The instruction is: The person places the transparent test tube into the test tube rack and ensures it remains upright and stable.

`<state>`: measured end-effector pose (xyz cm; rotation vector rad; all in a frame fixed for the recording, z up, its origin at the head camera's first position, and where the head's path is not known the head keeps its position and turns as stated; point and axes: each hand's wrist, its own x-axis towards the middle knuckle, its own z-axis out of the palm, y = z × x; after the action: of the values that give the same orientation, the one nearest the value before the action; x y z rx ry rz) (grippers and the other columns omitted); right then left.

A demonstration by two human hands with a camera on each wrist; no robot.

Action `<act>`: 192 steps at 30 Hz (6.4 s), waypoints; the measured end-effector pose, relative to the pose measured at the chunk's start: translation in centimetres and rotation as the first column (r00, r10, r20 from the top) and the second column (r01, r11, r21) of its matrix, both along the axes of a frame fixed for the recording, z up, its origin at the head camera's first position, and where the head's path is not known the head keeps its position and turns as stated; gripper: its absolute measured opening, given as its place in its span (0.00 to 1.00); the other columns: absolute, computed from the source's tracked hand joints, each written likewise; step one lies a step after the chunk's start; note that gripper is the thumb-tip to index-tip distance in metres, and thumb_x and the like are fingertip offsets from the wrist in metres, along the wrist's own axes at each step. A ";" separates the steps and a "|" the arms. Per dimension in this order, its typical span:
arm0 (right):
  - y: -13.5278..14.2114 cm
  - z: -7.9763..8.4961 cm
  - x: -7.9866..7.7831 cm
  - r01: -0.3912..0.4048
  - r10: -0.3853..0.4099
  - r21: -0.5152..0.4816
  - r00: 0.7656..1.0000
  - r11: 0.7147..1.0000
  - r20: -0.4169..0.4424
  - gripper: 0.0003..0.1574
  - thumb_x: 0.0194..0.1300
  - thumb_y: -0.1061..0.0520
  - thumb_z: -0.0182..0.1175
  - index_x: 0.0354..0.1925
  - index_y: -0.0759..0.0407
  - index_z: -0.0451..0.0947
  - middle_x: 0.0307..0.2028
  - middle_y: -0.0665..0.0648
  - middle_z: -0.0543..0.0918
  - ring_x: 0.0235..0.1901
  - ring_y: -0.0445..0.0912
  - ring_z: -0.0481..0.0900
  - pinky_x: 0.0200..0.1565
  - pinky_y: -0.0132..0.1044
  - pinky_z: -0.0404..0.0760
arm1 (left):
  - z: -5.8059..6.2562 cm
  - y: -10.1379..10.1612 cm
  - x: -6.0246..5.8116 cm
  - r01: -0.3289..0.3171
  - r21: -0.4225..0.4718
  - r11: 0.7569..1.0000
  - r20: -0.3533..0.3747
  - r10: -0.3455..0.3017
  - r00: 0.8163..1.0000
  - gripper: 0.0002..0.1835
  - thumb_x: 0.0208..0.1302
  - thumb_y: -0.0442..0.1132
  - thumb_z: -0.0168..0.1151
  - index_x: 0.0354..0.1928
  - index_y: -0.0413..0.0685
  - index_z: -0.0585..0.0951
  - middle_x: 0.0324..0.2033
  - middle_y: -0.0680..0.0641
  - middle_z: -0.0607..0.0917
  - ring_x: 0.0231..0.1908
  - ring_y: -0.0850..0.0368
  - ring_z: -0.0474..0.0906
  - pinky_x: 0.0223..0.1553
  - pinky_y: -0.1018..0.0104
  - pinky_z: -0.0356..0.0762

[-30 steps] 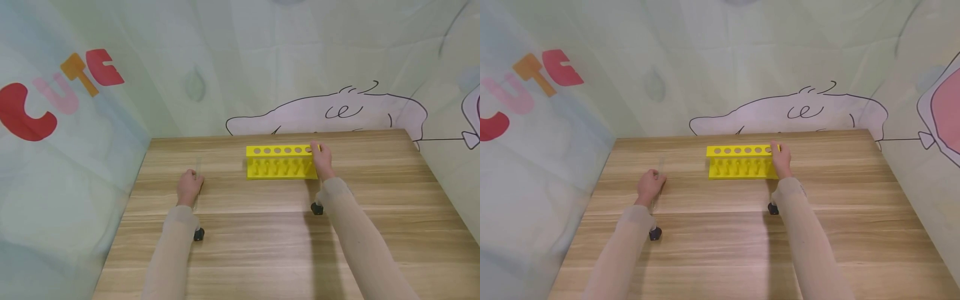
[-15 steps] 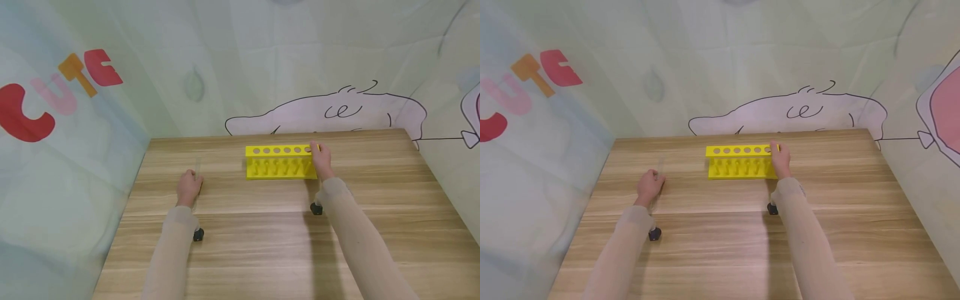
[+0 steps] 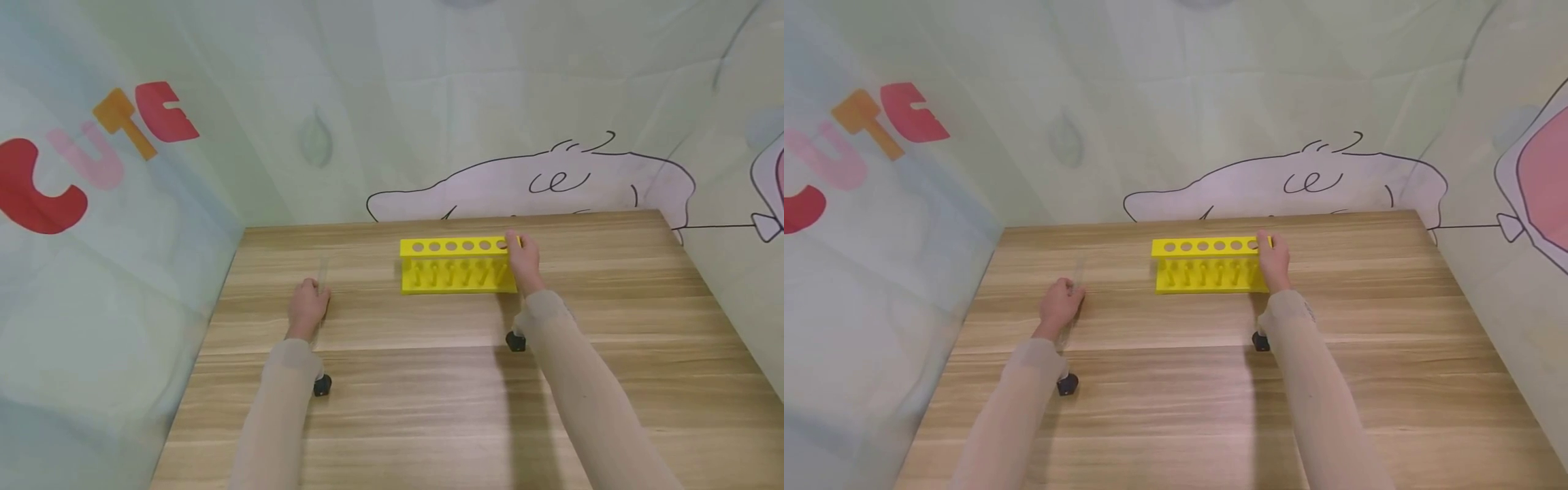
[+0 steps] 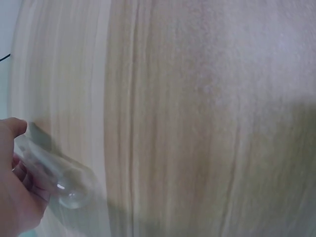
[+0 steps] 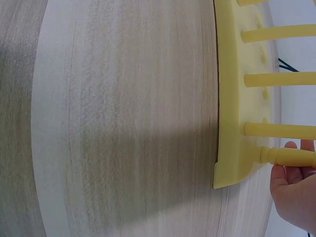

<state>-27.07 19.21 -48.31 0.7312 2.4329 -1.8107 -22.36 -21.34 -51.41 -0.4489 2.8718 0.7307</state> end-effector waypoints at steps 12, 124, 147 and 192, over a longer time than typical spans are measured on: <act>-0.1 0.2 0.1 -0.008 0.008 -0.006 1.000 1.000 0.005 0.30 0.66 0.40 0.40 0.50 0.64 0.65 0.53 0.61 0.68 0.52 0.51 0.62 0.59 0.43 0.61 | 0.5 0.3 -0.4 0.027 0.037 0.999 -0.093 -0.024 0.995 0.21 0.62 0.46 0.46 0.51 0.39 0.67 0.43 0.37 0.72 0.44 0.43 0.70 0.44 0.51 0.69; 0.1 0.4 0.4 -0.051 0.051 0.002 0.997 0.999 0.053 0.37 0.65 0.37 0.36 0.61 0.59 0.57 0.62 0.60 0.61 0.58 0.52 0.59 0.63 0.46 0.58 | 10.3 9.7 -0.2 0.300 0.373 0.878 -0.385 -0.147 0.911 0.16 0.59 0.41 0.57 0.46 0.41 0.73 0.41 0.43 0.82 0.43 0.52 0.78 0.45 0.64 0.77; 0.0 0.2 0.3 -0.037 0.038 -0.012 0.998 0.999 0.054 0.35 0.65 0.37 0.37 0.60 0.59 0.58 0.59 0.59 0.65 0.57 0.52 0.61 0.63 0.45 0.59 | 10.8 11.3 -1.2 0.274 0.453 0.849 -0.479 -0.028 0.878 0.15 0.57 0.40 0.58 0.44 0.40 0.74 0.41 0.44 0.82 0.43 0.53 0.78 0.46 0.68 0.77; 0.1 0.0 0.3 -0.038 0.038 0.009 0.999 0.999 0.038 0.35 0.64 0.36 0.37 0.54 0.61 0.61 0.54 0.60 0.65 0.50 0.51 0.62 0.58 0.45 0.64 | 12.6 14.0 -2.8 0.331 0.509 0.795 -0.550 0.005 0.835 0.13 0.58 0.39 0.58 0.43 0.42 0.73 0.41 0.45 0.82 0.43 0.55 0.78 0.46 0.69 0.76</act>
<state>-26.77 19.35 -48.26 0.7082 2.4170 -1.7563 -25.17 -7.36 -38.79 0.1328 2.8265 1.8796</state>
